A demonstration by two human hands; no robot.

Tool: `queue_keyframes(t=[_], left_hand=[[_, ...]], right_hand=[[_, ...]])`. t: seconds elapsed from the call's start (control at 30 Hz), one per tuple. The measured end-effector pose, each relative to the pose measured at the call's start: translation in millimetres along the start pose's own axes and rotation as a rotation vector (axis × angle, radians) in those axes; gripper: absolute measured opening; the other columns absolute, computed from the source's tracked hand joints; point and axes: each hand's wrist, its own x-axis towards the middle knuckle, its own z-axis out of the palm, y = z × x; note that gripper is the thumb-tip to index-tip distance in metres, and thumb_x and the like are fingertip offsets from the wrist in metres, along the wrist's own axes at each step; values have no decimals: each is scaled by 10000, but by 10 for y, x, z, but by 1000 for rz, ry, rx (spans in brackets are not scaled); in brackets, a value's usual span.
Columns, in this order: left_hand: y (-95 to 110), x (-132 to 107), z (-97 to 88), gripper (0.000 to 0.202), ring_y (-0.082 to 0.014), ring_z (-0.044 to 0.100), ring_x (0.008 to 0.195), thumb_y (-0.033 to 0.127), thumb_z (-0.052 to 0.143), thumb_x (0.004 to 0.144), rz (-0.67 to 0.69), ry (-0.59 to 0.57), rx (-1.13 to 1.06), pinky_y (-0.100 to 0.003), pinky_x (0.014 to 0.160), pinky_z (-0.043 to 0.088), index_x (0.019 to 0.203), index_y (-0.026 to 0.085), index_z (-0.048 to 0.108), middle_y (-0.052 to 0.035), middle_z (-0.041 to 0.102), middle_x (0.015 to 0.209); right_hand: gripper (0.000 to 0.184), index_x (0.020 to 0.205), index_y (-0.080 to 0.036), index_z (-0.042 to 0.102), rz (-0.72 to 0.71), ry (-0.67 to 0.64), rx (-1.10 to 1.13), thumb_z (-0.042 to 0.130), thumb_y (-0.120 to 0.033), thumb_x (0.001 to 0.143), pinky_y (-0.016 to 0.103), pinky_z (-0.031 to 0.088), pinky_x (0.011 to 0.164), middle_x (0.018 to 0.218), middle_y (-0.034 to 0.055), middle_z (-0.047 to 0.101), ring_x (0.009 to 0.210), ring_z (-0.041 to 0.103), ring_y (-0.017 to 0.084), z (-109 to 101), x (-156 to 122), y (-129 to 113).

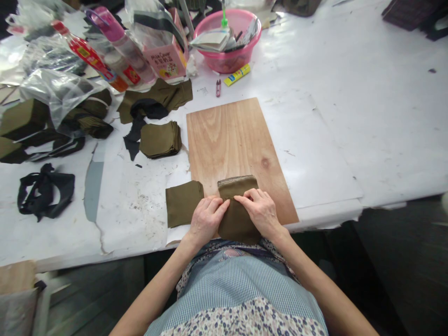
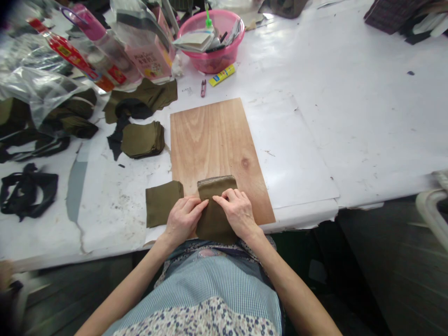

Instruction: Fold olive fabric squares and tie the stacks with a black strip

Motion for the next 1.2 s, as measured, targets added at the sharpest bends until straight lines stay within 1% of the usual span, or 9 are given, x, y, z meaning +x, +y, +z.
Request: queue_keyframes(t=[0.27, 0.43, 0.57, 0.67, 0.73, 0.87, 1.03, 1.2], left_hand=[[10, 21, 8, 246, -214, 576, 948, 143, 472, 932, -75, 60, -71, -371, 848, 503, 1120, 156, 630, -93, 652, 962], [24, 60, -3, 168, -196, 564, 901, 171, 496, 932, -106, 64, -68, -342, 804, 487, 1006, 164, 646, -76, 642, 935], [78, 106, 29, 138, -197, 553, 899, 187, 532, 924, -26, 67, -52, -337, 799, 468, 987, 178, 654, -62, 635, 908], [144, 121, 63, 189, -192, 537, 867, 191, 528, 930, 44, 9, -33, -334, 779, 458, 1077, 190, 646, -59, 621, 896], [183, 118, 77, 233, -189, 528, 842, 190, 511, 939, 53, -24, -8, -332, 760, 452, 1139, 192, 630, -62, 611, 892], [195, 86, 86, 263, -190, 521, 813, 182, 502, 940, -10, -20, 50, -329, 733, 439, 1174, 186, 622, -65, 598, 869], [84, 18, 52, 266, -199, 522, 811, 184, 514, 927, -114, 38, 107, -334, 714, 429, 1165, 192, 634, -65, 600, 842], [20, -16, -17, 213, -209, 535, 853, 182, 528, 915, -238, 107, 79, -341, 736, 436, 1084, 168, 658, -77, 624, 890]], right_hand=[[239, 1154, -263, 655, 6, 6, 5, 507, -231, 970, 302, 347, 734, 929, 33, 606, 840, 504, 161, 1, 3, -2], [210, 1134, -239, 640, 6, 5, 13, 511, -244, 968, 307, 344, 740, 930, 33, 612, 850, 505, 171, -4, 8, 0], [172, 1087, -210, 633, 16, 15, 9, 522, -253, 963, 315, 347, 750, 930, 36, 621, 854, 509, 178, 2, 10, 0], [140, 1023, -212, 637, 20, 20, 12, 518, -255, 964, 314, 345, 745, 913, 34, 619, 843, 511, 176, 7, 13, -3], [138, 989, -215, 640, 22, 21, 12, 510, -253, 968, 312, 342, 739, 901, 32, 617, 835, 510, 174, 7, 15, -8], [160, 947, -213, 637, 29, 17, -1, 491, -269, 977, 310, 337, 738, 874, 31, 608, 823, 503, 174, 0, 17, -18], [170, 943, -210, 635, 32, 20, -4, 481, -270, 982, 306, 335, 734, 866, 33, 606, 807, 502, 169, -7, 20, -22], [172, 946, -209, 634, 33, 15, 8, 476, -267, 984, 304, 333, 736, 870, 32, 609, 810, 500, 167, -6, 18, -19]])
